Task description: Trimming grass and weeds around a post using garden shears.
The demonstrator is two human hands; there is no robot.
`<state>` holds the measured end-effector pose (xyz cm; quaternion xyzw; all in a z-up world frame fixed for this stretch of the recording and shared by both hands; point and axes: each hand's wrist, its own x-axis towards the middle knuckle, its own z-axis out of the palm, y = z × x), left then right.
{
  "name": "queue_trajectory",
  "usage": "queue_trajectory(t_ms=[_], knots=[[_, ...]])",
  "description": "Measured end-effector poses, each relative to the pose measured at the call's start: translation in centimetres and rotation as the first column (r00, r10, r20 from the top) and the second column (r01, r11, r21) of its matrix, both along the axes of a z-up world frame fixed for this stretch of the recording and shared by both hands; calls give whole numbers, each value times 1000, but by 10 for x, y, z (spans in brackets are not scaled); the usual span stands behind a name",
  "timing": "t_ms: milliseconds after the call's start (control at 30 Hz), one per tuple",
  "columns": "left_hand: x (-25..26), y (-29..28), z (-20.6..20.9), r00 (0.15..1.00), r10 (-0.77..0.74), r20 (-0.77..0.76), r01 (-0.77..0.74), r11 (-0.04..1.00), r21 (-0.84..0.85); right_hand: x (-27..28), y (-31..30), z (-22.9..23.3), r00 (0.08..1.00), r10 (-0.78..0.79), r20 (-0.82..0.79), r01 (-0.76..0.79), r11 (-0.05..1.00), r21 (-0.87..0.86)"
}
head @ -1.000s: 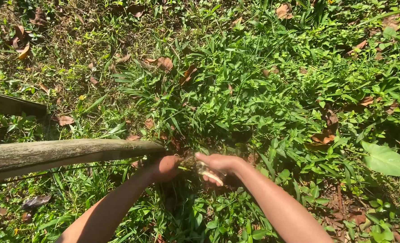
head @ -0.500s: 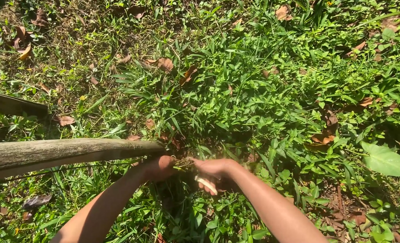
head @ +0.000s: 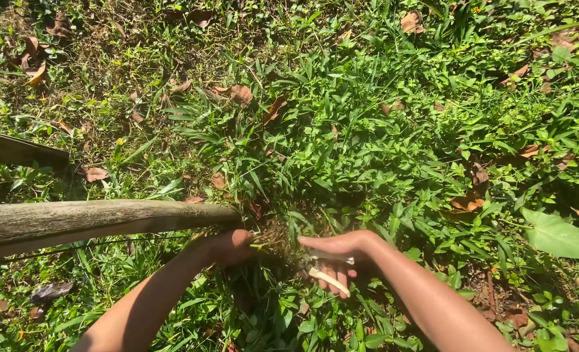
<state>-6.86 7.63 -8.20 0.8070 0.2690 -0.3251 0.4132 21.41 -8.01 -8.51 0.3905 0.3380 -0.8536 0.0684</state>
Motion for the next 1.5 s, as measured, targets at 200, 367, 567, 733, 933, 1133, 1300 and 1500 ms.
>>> queue_trajectory(t_ms=[200,367,567,733,933,1133,1300,1500], knots=[[0,5,-1,988,82,131,-63,988,-143,-42,-4,-88,983,-182,13,176,967,184],[1,13,22,987,129,95,-128,992,-12,-26,1,-31,990,-96,105,70,972,225],[-12,13,-18,999,-50,-19,52,996,72,-26,5,-9,974,-225,9,223,969,108],[-158,15,-71,896,-98,-433,251,916,312,-28,15,-18,964,-265,25,261,961,95],[-187,75,6,439,157,-885,351,876,329,31,41,23,961,-263,90,232,938,258],[-72,-15,36,650,-59,-758,640,580,504,97,51,69,760,-422,494,242,889,389],[20,-132,49,700,-455,-550,714,447,539,163,44,77,563,-710,423,529,703,475],[3,-154,-7,662,-700,-268,729,519,446,217,28,113,464,-844,271,662,533,527]])
